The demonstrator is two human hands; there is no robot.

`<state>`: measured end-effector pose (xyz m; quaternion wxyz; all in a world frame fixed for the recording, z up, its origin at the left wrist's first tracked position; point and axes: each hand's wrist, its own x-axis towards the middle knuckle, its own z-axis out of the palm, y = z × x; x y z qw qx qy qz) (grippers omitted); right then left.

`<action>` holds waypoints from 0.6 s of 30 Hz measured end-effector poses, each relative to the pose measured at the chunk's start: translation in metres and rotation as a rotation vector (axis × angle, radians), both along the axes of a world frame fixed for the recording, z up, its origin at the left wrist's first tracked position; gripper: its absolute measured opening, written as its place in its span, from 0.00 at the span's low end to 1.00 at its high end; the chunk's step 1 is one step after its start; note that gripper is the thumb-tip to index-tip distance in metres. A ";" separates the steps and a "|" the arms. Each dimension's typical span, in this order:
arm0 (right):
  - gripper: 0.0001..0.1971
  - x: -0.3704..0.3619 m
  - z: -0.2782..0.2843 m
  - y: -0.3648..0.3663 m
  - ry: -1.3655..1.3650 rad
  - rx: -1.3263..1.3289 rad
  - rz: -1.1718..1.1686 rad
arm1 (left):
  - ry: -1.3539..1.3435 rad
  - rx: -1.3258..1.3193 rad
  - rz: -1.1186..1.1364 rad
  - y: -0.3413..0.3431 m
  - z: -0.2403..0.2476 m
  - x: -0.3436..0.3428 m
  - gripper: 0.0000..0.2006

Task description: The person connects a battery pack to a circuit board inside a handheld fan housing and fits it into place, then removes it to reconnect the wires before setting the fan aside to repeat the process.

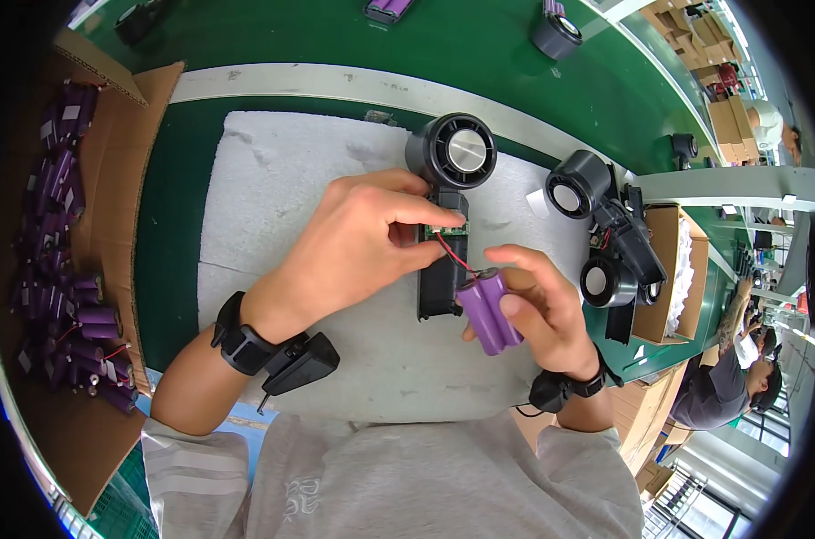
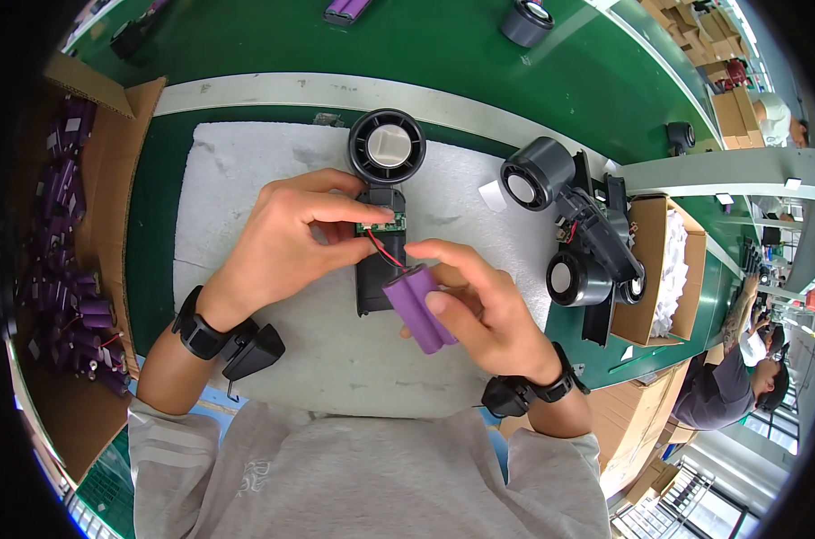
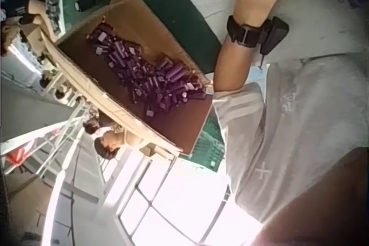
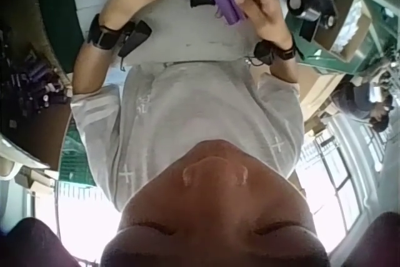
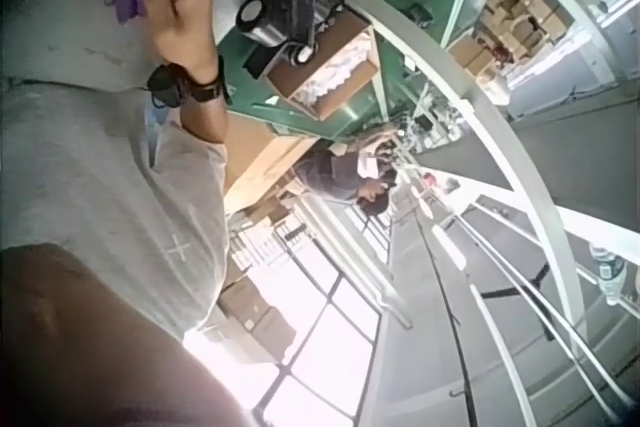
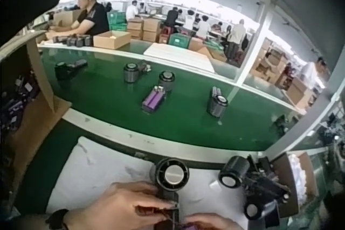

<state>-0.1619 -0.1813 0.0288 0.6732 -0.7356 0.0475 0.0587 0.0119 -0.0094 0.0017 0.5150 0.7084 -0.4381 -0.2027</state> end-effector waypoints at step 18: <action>0.40 0.013 0.008 -0.002 -0.172 -0.390 0.122 | -0.203 -0.052 0.024 -0.004 0.001 -0.003 0.13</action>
